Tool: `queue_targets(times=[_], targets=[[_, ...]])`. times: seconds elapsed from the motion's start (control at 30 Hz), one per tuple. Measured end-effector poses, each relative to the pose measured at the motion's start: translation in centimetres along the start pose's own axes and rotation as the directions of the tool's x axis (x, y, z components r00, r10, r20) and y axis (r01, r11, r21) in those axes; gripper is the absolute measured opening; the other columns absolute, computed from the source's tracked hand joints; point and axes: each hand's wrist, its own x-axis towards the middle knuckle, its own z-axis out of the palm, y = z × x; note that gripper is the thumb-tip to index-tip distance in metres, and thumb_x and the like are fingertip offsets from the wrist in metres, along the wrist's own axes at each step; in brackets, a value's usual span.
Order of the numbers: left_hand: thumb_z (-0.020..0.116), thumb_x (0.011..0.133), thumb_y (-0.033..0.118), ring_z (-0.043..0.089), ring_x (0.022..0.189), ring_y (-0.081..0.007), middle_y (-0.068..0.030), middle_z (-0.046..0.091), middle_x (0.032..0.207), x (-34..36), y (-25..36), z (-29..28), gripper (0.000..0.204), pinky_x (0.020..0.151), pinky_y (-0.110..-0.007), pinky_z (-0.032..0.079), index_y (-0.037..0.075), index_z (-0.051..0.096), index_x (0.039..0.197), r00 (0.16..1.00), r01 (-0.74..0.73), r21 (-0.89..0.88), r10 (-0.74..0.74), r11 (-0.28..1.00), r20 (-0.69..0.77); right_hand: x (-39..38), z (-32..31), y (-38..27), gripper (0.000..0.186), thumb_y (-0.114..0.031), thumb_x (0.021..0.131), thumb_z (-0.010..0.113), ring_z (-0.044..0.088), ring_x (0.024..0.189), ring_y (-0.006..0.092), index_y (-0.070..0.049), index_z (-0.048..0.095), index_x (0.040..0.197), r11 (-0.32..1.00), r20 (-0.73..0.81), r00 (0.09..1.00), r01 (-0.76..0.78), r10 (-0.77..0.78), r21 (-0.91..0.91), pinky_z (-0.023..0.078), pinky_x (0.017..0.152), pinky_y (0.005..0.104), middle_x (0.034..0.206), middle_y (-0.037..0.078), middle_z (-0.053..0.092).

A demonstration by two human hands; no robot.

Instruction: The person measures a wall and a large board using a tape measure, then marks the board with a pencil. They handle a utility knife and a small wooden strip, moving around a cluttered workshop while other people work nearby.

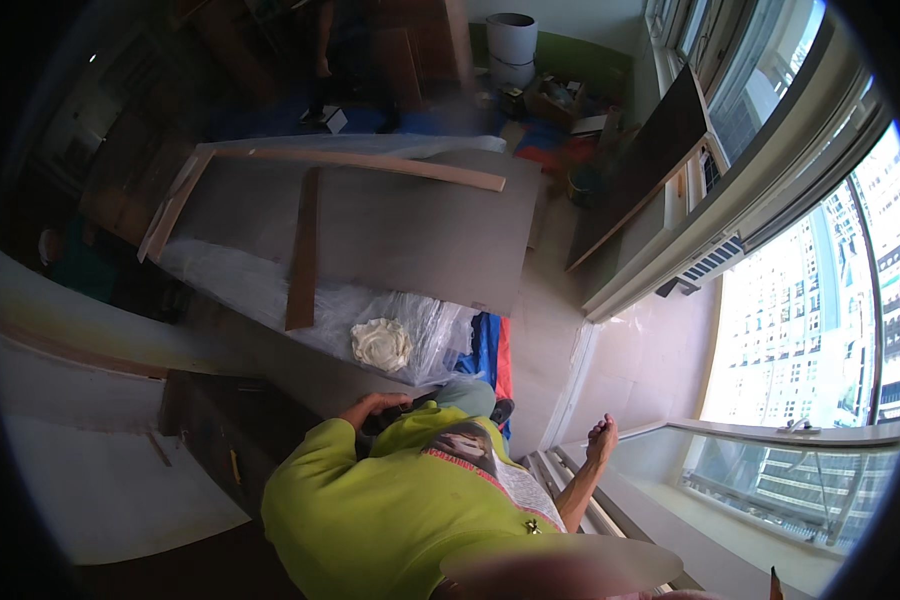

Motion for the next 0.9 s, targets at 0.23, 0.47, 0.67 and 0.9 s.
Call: queue_targets(times=[0.23,0.47,0.67,0.9], targets=[[0.056,0.082,0.044,0.055,0.091,-0.0157,-0.0038,0.061,0.106,3.6,4.0,2.0,0.041,0.084,-0.032,0.043,0.009,0.063,0.102,0.979,-0.103,0.063,0.09,0.993,0.183,-1.0,-2.7,6.4,0.02,-0.015,0.09,0.051,0.054,0.058,0.0144,-0.001,0.053,0.104,0.991,-0.017,0.991,-0.133,0.132,-0.023,0.045,0.047,0.0235,0.071,0.003,0.054],[0.056,0.082,0.043,0.055,0.089,-0.0158,-0.0038,0.061,0.104,5.8,6.9,4.5,0.04,0.082,-0.032,0.043,0.009,0.063,0.102,0.956,0.01,-0.064,0.01,0.998,0.292,3.9,5.7,0.2,0.025,-0.011,0.089,0.047,0.064,0.068,0.0168,0.001,0.051,0.11,0.895,0.095,0.973,-0.154,0.212,-0.418,0.053,0.059,0.0248,0.084,0.01,0.063],[0.056,0.082,0.042,0.055,0.087,-0.0159,-0.0039,0.061,0.102,9.2,12.0,6.6,0.039,0.08,-0.032,0.044,0.009,0.063,0.102,0.925,0.054,-0.177,0.018,0.983,0.38,14.6,19.2,-8.3,0.034,-0.022,0.09,0.056,0.065,0.076,0.0161,0.001,0.051,0.115,0.859,0.44,0.878,0.068,0.19,-0.507,0.053,0.069,0.0258,0.088,0.01,0.066],[0.056,0.082,0.041,0.056,0.085,-0.016,-0.0039,0.061,0.1,11.3,19.8,9.9,0.038,0.078,-0.032,0.044,0.009,0.062,0.102,0.947,0.041,-0.454,0.11,0.89,0.301,29.7,43.9,-18.4,0.028,-0.015,0.093,0.053,0.064,0.084,0.016,0.002,0.053,0.116,0.832,0.708,0.678,0.264,0.199,-0.487,0.052,0.073,0.025,0.093,0.01,0.065]])
